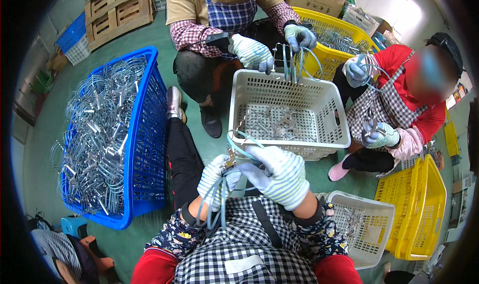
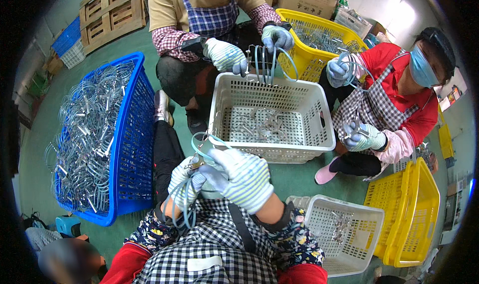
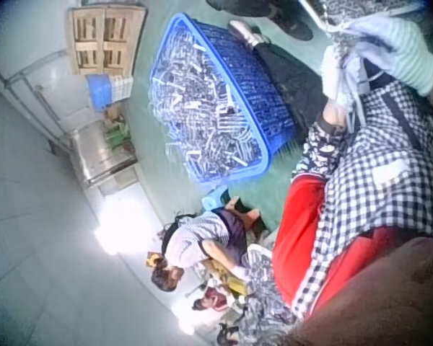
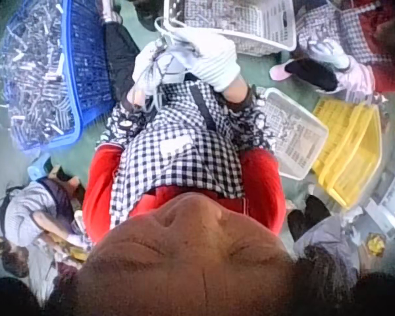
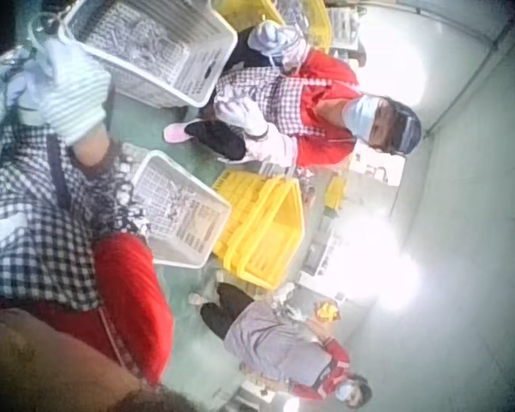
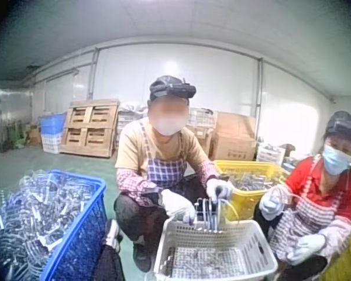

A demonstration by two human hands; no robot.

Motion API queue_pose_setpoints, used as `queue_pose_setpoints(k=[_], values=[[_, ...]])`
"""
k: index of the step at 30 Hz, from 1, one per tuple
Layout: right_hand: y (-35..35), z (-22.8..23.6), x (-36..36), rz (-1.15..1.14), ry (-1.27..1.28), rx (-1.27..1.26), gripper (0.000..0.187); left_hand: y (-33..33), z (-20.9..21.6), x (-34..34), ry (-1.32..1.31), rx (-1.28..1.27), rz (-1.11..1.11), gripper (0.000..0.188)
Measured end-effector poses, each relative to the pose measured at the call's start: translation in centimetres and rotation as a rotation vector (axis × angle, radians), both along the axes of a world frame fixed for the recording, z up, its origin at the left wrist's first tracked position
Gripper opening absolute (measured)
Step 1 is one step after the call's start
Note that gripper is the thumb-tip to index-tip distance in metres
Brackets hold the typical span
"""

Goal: Assembling metal wire coils into mounting brackets and placing them into baskets.

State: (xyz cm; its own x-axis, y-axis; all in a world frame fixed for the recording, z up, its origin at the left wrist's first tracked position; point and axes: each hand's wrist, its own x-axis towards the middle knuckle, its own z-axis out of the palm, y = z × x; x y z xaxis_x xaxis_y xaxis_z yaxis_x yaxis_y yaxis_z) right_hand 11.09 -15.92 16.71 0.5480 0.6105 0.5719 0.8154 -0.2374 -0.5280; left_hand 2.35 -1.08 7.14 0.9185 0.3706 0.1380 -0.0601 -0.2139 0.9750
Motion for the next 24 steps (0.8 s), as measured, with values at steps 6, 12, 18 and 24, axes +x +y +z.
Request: queue_pose_setpoints(k=[6, 12, 18, 24], values=[[0.2, -1.7, -0.6, 0.005, -0.081, -0.169, 0.025, -0.2, 1.8, -0.1, 0.010, 0.241, -0.052, 0.025], [-0.9, -1.1, 0.0, -0.206, 0.200, 0.312, 0.030, 0.5, 0.1, -0.3, -0.103, -0.148, -0.007, 0.016], [-1.8, -3.0, 0.8, 0.014, 0.302, 0.133, 0.061, -0.2, 1.9, -0.4, 0.031, -0.631, -0.040, 0.031], [-1.3, -4.1, 0.4, -0.050, 0.230, 0.056, 0.054, -1.2, 1.4, -0.3, -0.017, -0.919, -0.044, 0.036]])
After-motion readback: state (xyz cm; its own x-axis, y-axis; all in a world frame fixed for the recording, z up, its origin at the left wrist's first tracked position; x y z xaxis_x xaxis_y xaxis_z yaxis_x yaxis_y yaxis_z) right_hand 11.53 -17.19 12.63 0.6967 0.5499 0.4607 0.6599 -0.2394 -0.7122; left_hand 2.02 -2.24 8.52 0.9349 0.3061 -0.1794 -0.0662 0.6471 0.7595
